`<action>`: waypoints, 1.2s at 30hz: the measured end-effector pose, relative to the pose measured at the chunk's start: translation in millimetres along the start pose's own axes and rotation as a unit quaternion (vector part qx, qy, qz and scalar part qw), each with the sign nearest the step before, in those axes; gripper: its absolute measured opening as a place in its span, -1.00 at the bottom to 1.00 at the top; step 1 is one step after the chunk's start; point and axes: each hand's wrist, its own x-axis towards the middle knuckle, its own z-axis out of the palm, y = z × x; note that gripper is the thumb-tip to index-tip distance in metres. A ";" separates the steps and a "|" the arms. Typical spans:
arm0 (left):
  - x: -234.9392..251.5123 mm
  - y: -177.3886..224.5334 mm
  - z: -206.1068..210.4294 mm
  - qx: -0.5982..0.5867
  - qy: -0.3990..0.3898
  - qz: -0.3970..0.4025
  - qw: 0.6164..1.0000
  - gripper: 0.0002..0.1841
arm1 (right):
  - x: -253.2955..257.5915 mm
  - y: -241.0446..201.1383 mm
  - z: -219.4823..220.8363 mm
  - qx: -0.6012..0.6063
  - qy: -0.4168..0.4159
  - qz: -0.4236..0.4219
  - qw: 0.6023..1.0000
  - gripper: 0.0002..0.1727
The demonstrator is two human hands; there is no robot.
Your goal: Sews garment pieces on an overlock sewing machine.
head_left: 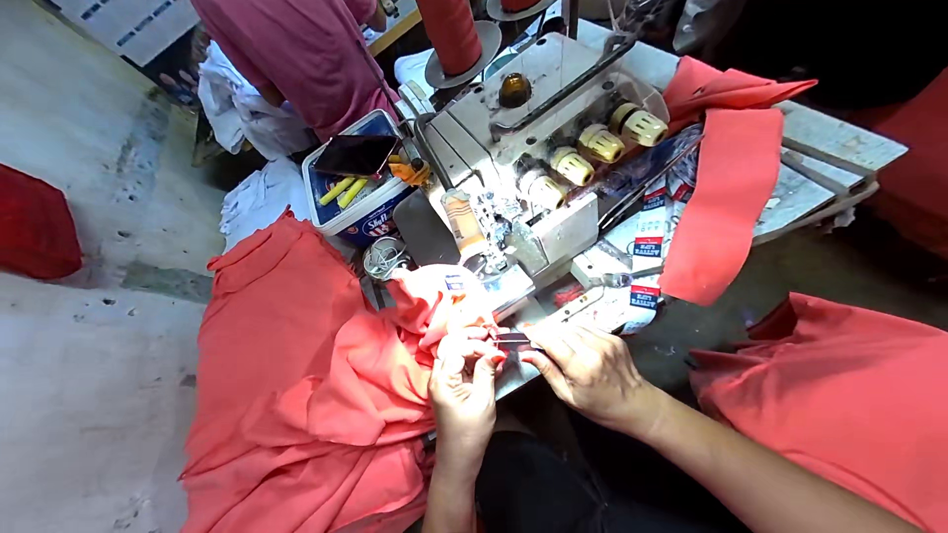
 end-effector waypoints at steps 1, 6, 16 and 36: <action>0.3 0.1 0.7 0.002 -0.001 -0.001 1.000 -0.91 | 0.5 0.4 0.8 0.010 -0.001 0.004 1.000 -0.58; -2.7 4.5 -6.4 0.048 -0.080 0.014 0.996 -0.95 | -5.7 3.5 2.3 0.113 0.028 0.071 0.991 -0.59; 48.6 20.3 -68.3 0.169 0.093 -0.010 0.981 -0.85 | 44.8 97.4 -23.6 0.094 0.113 0.440 0.886 -0.46; 69.1 107.7 -106.6 0.166 -0.039 0.126 0.977 -0.88 | 43.1 -45.9 -56.2 0.529 -0.063 0.426 0.731 -0.68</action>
